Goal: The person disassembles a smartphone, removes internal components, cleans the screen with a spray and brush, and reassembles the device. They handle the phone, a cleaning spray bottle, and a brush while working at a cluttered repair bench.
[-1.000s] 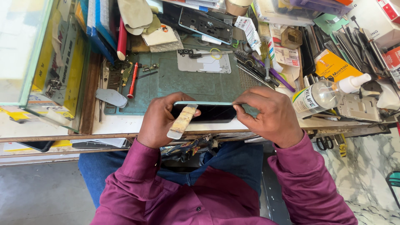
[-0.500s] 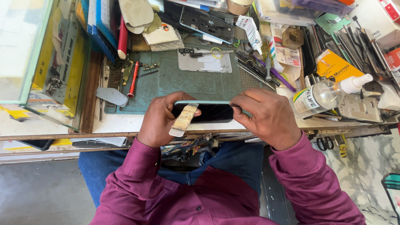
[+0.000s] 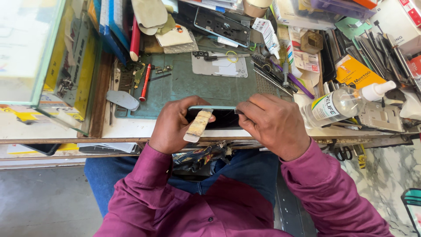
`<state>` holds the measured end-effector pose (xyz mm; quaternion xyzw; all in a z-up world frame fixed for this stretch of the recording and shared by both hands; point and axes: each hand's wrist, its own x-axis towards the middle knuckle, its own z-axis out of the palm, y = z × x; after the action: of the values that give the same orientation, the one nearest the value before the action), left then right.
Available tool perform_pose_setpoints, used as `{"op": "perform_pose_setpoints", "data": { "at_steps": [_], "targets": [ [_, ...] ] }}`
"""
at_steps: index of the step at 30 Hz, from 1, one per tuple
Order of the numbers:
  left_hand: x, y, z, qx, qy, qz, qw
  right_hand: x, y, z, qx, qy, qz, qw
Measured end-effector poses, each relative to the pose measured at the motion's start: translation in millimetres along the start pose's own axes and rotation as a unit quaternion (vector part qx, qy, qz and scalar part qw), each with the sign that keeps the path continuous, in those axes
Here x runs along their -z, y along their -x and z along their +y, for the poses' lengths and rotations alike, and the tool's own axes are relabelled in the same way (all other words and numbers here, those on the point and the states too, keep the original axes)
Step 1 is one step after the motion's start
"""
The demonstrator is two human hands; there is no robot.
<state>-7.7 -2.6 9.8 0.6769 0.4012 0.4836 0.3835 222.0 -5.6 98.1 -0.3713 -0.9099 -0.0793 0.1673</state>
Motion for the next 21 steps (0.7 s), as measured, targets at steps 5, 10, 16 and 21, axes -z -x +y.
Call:
{"op": "perform_pose_setpoints", "data": {
  "at_steps": [5, 10, 16, 21],
  "targets": [
    [0, 0, 1, 0.007, -0.003, 0.005, 1.000, -1, -5, -5, 0.008, 0.002, -0.007, 1.000],
    [1, 1, 0, 0.006, 0.017, 0.001, 1.000, -3, -10, -10, 0.018, -0.002, -0.010, 1.000],
    [0, 1, -3, -0.026, -0.014, 0.006, 1.000, -8, -17, -18, 0.025, 0.005, -0.020, 0.999],
    [-3, -1, -2, 0.018, 0.002, 0.018, 1.000, -6, -20, -15, 0.004, -0.049, 0.003, 0.999]
  ]
}}
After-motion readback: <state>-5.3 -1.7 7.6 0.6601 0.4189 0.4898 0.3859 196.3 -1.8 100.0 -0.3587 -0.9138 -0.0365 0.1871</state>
